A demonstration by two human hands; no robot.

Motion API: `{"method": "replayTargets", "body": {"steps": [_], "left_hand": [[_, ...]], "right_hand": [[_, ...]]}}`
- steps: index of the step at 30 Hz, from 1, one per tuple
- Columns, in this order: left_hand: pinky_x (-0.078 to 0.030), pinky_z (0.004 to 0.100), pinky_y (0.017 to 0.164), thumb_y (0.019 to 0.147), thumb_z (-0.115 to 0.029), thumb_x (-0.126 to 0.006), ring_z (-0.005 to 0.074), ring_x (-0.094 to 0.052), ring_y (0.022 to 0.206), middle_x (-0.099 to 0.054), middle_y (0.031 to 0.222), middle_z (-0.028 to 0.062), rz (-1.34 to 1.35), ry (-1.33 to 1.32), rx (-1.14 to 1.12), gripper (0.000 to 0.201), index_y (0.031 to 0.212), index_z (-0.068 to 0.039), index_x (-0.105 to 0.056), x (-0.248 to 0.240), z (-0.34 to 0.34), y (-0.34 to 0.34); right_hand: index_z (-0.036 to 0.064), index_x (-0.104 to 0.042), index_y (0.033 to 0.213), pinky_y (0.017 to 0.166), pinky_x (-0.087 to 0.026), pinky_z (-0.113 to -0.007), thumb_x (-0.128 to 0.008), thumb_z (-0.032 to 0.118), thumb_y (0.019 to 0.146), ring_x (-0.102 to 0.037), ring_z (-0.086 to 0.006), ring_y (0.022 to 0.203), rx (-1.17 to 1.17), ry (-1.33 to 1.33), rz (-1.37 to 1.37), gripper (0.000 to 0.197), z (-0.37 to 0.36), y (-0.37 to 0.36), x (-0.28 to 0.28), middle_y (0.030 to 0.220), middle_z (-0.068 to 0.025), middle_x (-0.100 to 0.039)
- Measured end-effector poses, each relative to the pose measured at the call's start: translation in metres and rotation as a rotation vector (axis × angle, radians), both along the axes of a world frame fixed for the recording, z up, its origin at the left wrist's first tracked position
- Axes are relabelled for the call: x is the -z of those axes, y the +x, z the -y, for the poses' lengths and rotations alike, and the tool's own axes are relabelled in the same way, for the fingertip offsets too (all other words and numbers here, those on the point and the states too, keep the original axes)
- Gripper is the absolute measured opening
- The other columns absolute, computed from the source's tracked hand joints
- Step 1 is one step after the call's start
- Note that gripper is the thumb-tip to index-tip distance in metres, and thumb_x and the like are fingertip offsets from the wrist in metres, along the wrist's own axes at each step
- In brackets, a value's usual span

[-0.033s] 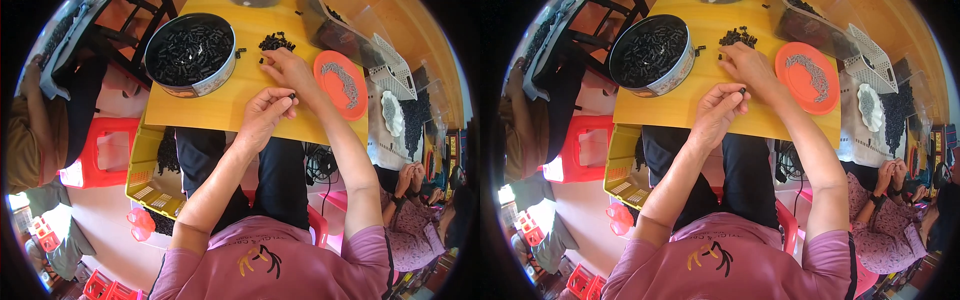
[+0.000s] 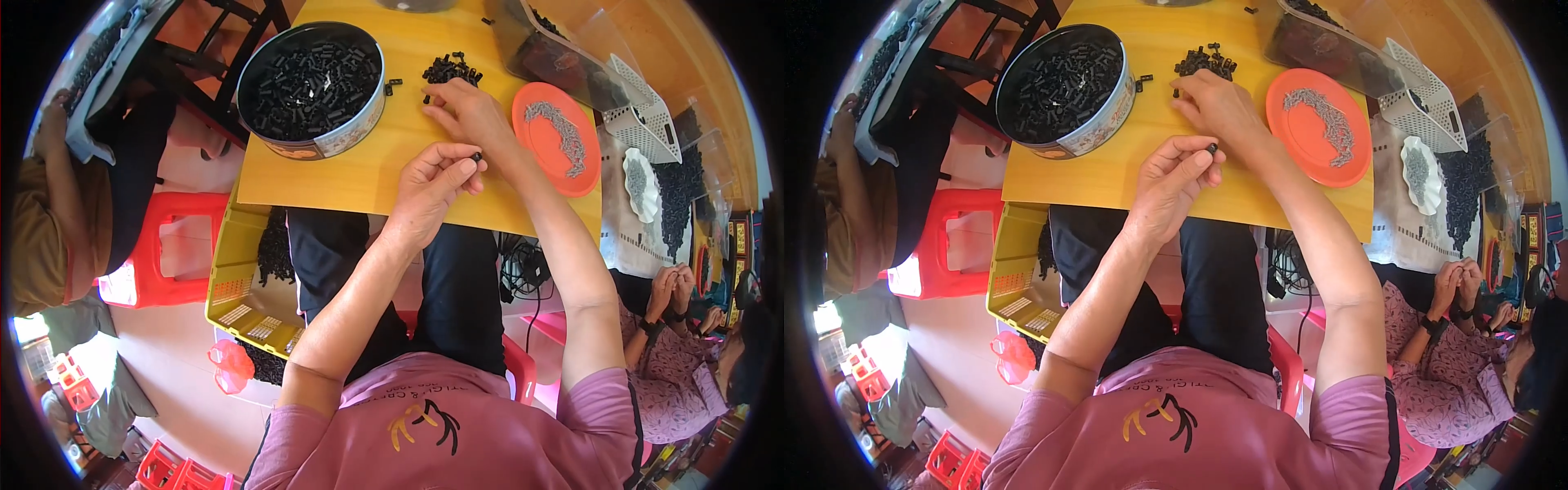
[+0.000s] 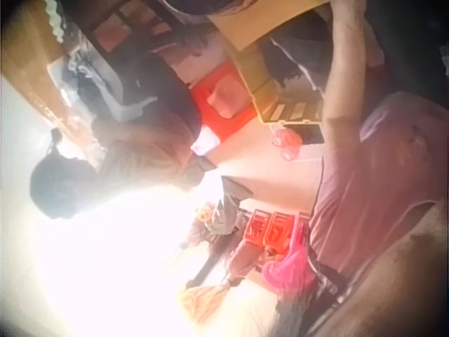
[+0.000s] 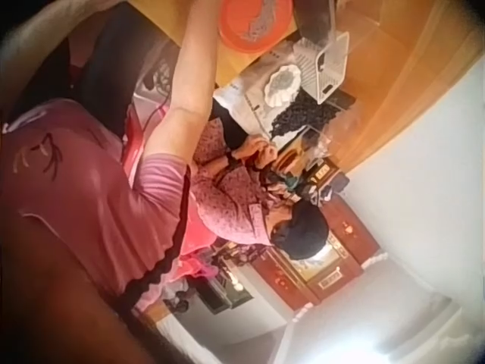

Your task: The person inserts small metal pins into black plastic components by hand, taking the pins from a storage tin and the components from a sorting tray.

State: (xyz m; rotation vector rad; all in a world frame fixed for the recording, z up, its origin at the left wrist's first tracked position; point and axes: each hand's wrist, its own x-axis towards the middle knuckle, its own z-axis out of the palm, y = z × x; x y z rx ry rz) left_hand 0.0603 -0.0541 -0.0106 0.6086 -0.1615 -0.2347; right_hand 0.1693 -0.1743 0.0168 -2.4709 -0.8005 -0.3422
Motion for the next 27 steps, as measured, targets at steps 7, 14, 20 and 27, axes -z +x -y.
{"method": "replayTargets", "body": {"steps": [7, 14, 20, 27], "left_hand": [[-0.048, 0.0282, 0.078, 0.094, -0.007, -0.06, 0.0158, -0.06, 0.082, -0.066, 0.101, 0.0108, -0.015, 0.021, -0.009, 0.02, 0.113, -0.002, -0.062, -0.008, -0.007, -0.014], [-0.049, 0.0264, 0.077, 0.093, -0.008, -0.062, 0.0127, -0.06, 0.079, -0.067, 0.098, 0.0086, -0.024, 0.105, -0.089, 0.019, 0.111, -0.001, -0.061, -0.027, -0.02, -0.022], [-0.047, 0.0267, 0.077, 0.093, -0.006, -0.062, 0.0133, -0.058, 0.079, -0.065, 0.098, 0.0084, -0.001, 0.213, -0.164, 0.021, 0.113, -0.001, -0.061, -0.028, -0.021, -0.029], [-0.047, 0.0263, 0.076, 0.093, -0.007, -0.063, 0.013, -0.058, 0.078, -0.066, 0.097, 0.0087, 0.032, 0.217, -0.145, 0.02, 0.112, 0.0, -0.061, -0.035, -0.024, -0.031]], "right_hand": [[0.0069, -0.064, 0.104, 0.061, -0.051, -0.03, -0.065, 0.016, 0.09, -0.062, -0.0192, 0.066, -0.072, 0.157, 0.017, 0.017, 0.0, -0.005, 0.007, 0.093, -0.0073, -0.065], [0.0009, -0.062, 0.109, 0.059, -0.046, -0.022, -0.056, 0.012, 0.097, -0.057, -0.0078, 0.064, -0.049, 0.796, -0.564, 0.018, 0.014, -0.063, -0.027, 0.094, -0.005, -0.067], [-0.0008, -0.063, 0.113, 0.059, -0.043, -0.019, -0.056, 0.011, 0.098, -0.051, -0.0053, 0.061, -0.055, 0.73, -0.584, 0.02, 0.018, -0.105, -0.058, 0.09, -0.004, -0.066], [-0.0016, -0.065, 0.108, 0.056, -0.041, -0.019, -0.059, 0.013, 0.097, -0.049, -0.0038, 0.059, -0.13, 0.735, -0.674, 0.019, 0.032, -0.114, -0.071, 0.083, -0.0026, -0.066]]}}
